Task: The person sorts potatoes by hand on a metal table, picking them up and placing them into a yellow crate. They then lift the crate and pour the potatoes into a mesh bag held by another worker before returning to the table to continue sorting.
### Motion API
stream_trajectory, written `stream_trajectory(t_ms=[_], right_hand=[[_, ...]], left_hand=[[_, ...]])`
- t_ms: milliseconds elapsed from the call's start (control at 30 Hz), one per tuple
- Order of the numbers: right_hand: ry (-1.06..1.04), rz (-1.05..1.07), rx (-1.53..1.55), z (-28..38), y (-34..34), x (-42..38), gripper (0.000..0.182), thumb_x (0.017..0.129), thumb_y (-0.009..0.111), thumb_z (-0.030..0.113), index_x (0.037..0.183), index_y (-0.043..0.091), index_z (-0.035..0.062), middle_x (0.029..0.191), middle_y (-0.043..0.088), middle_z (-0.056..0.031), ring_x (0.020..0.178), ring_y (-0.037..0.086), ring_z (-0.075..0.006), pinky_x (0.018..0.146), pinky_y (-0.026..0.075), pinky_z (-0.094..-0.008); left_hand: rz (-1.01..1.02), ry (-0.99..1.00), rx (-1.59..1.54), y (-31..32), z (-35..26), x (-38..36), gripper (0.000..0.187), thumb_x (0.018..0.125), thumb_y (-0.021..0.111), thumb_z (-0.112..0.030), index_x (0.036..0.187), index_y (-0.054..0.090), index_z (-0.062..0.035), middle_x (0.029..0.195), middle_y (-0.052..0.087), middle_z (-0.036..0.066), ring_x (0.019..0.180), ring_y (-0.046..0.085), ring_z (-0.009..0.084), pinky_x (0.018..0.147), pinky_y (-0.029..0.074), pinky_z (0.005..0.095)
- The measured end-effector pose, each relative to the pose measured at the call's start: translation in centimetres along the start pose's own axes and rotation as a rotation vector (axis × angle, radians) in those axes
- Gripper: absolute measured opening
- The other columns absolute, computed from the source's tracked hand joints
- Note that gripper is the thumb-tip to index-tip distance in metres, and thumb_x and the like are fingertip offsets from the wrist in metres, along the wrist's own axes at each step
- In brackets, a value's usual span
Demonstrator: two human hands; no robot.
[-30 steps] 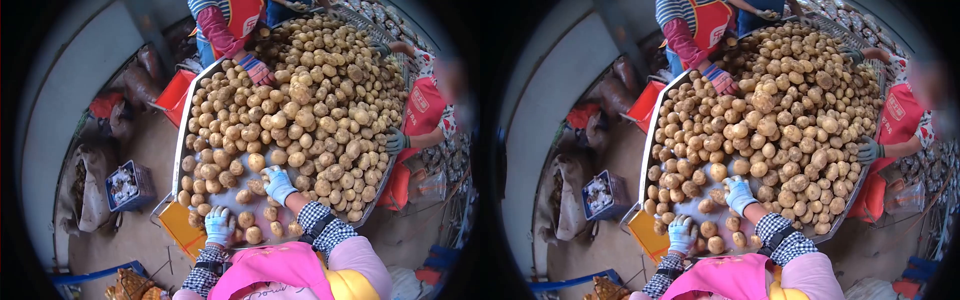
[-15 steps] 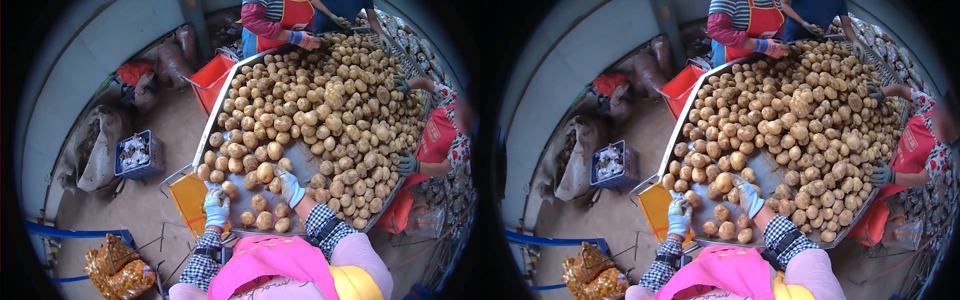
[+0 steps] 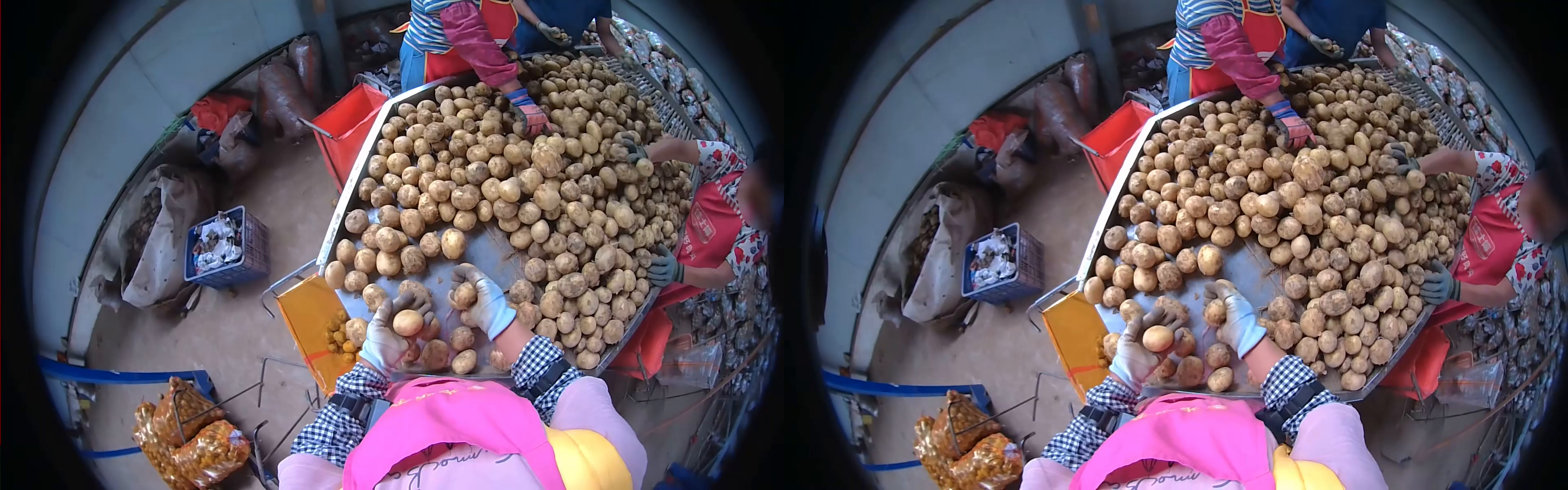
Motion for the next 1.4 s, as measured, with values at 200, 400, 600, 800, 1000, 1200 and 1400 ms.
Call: stream_trajectory(t_ms=[200, 400, 600, 800, 1000, 1200, 1400], right_hand=[[-0.034, 0.245, 0.194, 0.7, 2.5, -3.6, 0.052, 0.093, 0.061, 0.03, 0.137, 0.045, 0.0067, 0.128, 0.054, -0.0104, 0.113, 0.056, -0.0273, 0.097, 0.046, -0.049], [-0.17, 0.544, -0.104, -0.3, 5.7, -4.3, 0.058, 0.099, 0.049, 0.033, 0.144, 0.039, -0.003, 0.145, 0.045, -0.0175, 0.133, 0.045, -0.0272, 0.114, 0.031, -0.0418], [-0.254, 0.258, -0.547, -0.1, 4.4, -3.6, 0.033, 0.103, 0.048, 0.02, 0.124, 0.06, -0.0019, 0.121, 0.063, -0.011, 0.111, 0.061, -0.0195, 0.099, 0.048, -0.0332], [-0.202, 0.066, -0.586, -0.6, 0.5, -2.6, 0.028, 0.101, 0.051, 0.019, 0.122, 0.061, 0.0022, 0.105, 0.067, -0.0098, 0.092, 0.064, -0.0173, 0.082, 0.054, -0.0299], [-0.255, 0.105, -0.641, -1.3, 1.5, -2.2, 0.023, 0.1, 0.052, 0.012, 0.12, 0.063, 0.0045, 0.106, 0.067, -0.0074, 0.095, 0.064, -0.0164, 0.082, 0.053, -0.0291], [-0.729, -0.138, -1.78, 5.3, 1.6, -8.3, 0.076, 0.07, 0.076, 0.052, 0.134, 0.055, 0.016, 0.136, 0.049, -0.0175, 0.125, 0.046, -0.0364, 0.105, 0.035, -0.0481], [-0.403, 0.229, -2.357, 0.6, 1.6, -9.7, 0.108, 0.058, 0.078, 0.064, 0.151, 0.031, 0.0359, 0.154, 0.028, -0.0147, 0.119, 0.044, -0.0368, 0.099, 0.034, -0.0544]], left_hand=[[0.073, 0.146, 0.471, -0.8, 0.0, 0.9, 0.055, 0.101, 0.049, -0.041, 0.138, 0.047, -0.0005, 0.137, 0.052, 0.011, 0.126, 0.048, 0.0236, 0.109, 0.036, 0.0398], [0.148, -0.005, 0.336, 3.2, 1.1, -0.4, 0.055, 0.096, 0.061, -0.03, 0.144, 0.041, -0.0106, 0.141, 0.048, 0.007, 0.126, 0.049, 0.0227, 0.108, 0.041, 0.0444], [0.044, -0.137, 0.244, -2.8, -0.1, 0.5, 0.035, 0.098, 0.058, -0.025, 0.126, 0.052, -0.0064, 0.111, 0.061, 0.008, 0.105, 0.063, 0.0286, 0.083, 0.053, 0.0344], [-0.223, -0.094, 0.194, -3.1, -3.9, -0.9, 0.031, 0.094, 0.052, -0.006, 0.124, 0.051, 0.0006, 0.102, 0.061, 0.013, 0.098, 0.064, 0.0294, 0.087, 0.056, 0.0409], [0.042, 0.352, 0.431, 10.7, -16.0, 13.1, 0.034, 0.094, 0.057, -0.037, 0.112, 0.059, -0.0078, 0.102, 0.063, 0.011, 0.094, 0.061, 0.0232, 0.086, 0.052, 0.0406], [-0.169, 0.526, 1.668, 14.2, -19.9, 15.9, 0.068, 0.084, 0.067, -0.041, 0.14, 0.044, -0.0114, 0.139, 0.046, 0.02, 0.125, 0.047, 0.0399, 0.1, 0.045, 0.0475], [0.14, 0.341, 2.815, 6.8, -4.6, 2.0, 0.08, 0.067, 0.079, -0.044, 0.138, 0.049, -0.0209, 0.145, 0.042, 0.013, 0.138, 0.034, 0.0371, 0.108, 0.024, 0.0681]])
Point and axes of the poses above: each hand's wrist, its own x-axis towards the middle knuckle, its own y-axis out of the palm, z = x × y, the point moved 5 cm from there along x, towards the middle knuckle
